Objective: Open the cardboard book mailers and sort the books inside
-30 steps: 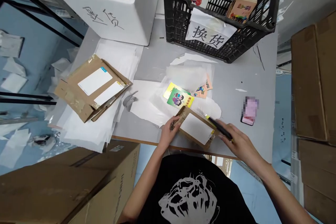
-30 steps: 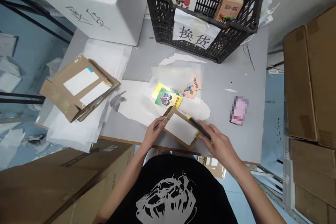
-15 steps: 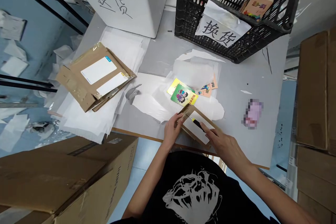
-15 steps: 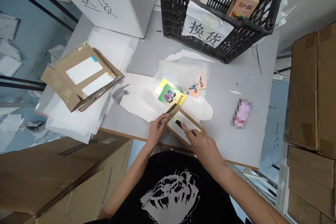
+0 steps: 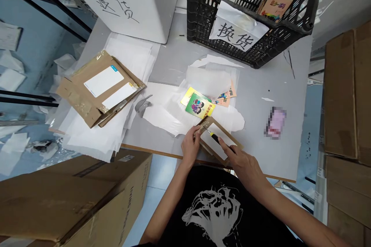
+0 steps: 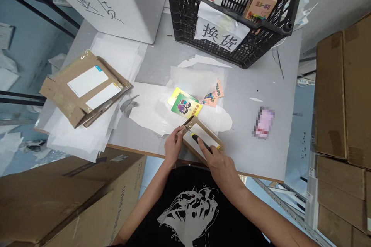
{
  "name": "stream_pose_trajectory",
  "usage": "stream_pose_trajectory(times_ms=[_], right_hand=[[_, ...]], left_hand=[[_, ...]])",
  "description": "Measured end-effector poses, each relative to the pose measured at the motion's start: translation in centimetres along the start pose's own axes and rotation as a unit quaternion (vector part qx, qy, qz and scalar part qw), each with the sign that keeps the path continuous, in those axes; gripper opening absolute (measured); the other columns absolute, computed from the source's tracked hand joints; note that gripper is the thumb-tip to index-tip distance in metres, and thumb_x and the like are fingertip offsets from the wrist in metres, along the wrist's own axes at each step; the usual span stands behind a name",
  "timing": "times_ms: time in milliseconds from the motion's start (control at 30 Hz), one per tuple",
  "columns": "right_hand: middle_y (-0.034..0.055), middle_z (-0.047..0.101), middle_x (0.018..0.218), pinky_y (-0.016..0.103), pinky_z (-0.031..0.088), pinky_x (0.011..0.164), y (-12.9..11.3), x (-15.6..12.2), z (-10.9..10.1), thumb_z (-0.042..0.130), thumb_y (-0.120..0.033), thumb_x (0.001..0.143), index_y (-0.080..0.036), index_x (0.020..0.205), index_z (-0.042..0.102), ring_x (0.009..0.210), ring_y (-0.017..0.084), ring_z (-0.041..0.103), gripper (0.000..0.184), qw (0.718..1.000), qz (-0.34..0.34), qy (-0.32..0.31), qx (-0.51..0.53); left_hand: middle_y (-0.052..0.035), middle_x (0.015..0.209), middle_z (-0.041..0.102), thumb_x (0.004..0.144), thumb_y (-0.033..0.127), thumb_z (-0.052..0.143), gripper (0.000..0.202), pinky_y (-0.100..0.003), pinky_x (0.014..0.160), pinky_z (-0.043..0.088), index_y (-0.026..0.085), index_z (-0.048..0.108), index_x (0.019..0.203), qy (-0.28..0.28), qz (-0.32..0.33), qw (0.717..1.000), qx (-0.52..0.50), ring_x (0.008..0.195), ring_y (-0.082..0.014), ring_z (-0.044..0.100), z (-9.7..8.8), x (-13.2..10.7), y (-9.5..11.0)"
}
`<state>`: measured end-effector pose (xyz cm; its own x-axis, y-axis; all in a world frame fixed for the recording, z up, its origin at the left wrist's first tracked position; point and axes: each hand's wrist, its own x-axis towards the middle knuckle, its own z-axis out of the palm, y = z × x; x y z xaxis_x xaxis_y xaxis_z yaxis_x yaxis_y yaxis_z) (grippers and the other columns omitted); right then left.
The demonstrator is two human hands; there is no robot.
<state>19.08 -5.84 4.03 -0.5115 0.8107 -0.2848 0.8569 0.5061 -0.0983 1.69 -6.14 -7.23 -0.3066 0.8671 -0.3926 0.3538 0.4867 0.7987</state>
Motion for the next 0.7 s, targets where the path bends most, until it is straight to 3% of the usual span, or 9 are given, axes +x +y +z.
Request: stream_pose_trajectory(times_ms=[200,433,600,700], right_hand=[[0.0008,0.058,0.076,0.021,0.034,0.037,0.0,-0.7,0.3,0.041,0.004,0.076,-0.034,0.146,0.021,0.051,0.011,0.051,0.081,1.0,0.017,0.013,0.02],[0.0013,0.061,0.081,0.021,0.035,0.039,0.6,-2.0,0.6,0.033,0.01,0.067,-0.031,0.148,0.007,0.052,0.012,0.055,0.095,1.0,0.016,-0.018,-0.012],[-0.001,0.056,0.068,0.023,0.029,0.037,0.9,-5.0,0.6,0.035,0.012,0.062,-0.028,0.148,0.01,0.043,0.012,0.05,0.098,0.997,0.044,-0.049,-0.042],[0.0006,0.06,0.074,0.024,0.029,0.037,1.2,-7.4,0.5,0.036,0.014,0.059,-0.028,0.148,0.012,0.042,0.011,0.05,0.1,0.993,0.067,-0.066,-0.066]], left_hand=[[-0.0024,0.123,0.061,0.093,0.041,0.035,0.036,-0.034,0.095,0.041,0.026,0.059,0.115,0.011,-0.003,1.0,0.002,0.117,-0.0215,0.053,0.3,-0.2,0.1],[-0.0021,0.123,0.061,0.093,0.04,0.033,0.037,-0.034,0.097,0.039,0.027,0.058,0.117,0.004,0.004,1.0,0.005,0.115,-0.0211,0.053,0.4,-0.3,0.1],[-0.0026,0.124,0.06,0.093,0.04,0.033,0.037,-0.035,0.096,0.039,0.027,0.057,0.117,0.015,-0.003,1.0,0.006,0.114,-0.0216,0.053,0.7,-0.3,0.0],[-0.0026,0.123,0.06,0.093,0.04,0.033,0.037,-0.034,0.094,0.04,0.027,0.057,0.117,0.014,-0.014,1.0,0.015,0.112,-0.0221,0.054,0.7,-0.3,0.1]])
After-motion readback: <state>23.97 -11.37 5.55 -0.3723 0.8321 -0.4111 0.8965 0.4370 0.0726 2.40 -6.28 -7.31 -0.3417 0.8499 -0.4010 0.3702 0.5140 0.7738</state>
